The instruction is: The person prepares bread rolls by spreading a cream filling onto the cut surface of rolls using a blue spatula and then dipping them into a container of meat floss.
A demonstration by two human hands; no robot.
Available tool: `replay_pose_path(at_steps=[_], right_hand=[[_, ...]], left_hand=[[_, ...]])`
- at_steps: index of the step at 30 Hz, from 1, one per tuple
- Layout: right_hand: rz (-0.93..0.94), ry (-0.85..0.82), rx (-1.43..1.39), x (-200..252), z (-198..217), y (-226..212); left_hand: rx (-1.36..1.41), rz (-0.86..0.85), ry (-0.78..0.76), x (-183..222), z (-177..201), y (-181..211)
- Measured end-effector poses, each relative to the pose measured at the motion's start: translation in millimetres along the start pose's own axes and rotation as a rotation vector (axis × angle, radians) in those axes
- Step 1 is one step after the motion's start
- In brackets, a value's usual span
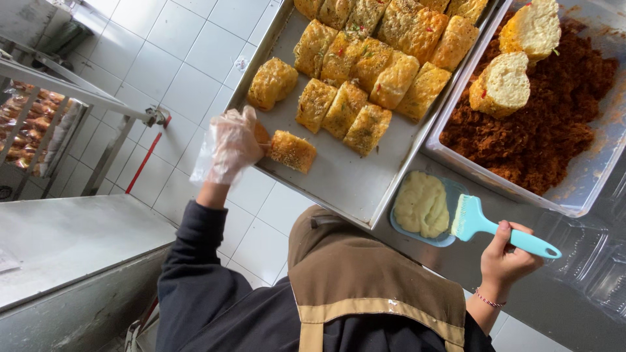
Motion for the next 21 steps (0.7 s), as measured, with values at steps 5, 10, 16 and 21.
replay_pose_path(at_steps=[5, 10, 16, 21], right_hand=[[-0.022, -0.031, -0.046, -3, -6, -8], [-0.022, 0.002, -0.045, 0, 3, -13], [-0.117, 0.001, -0.058, 5, 7, -7], [-0.090, -0.007, -0.052, -3, 6, -11]], left_hand=[[-0.154, -0.071, -0.122, -23, 1, 7], [-0.007, -0.162, -0.063, -25, 8, 6], [-0.033, -0.144, 0.039, -5, 19, 18], [0.015, -0.281, -0.043, -20, 34, 60]])
Point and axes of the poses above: each hand's wrist, its own x-axis away from the middle knuckle, its own z-axis out of the back of the hand, y = z × x, the point moved 9 cm from there along -x, towards the middle knuckle, and after that the axes turned 10 degrees about -y, right-handed, at the moved point
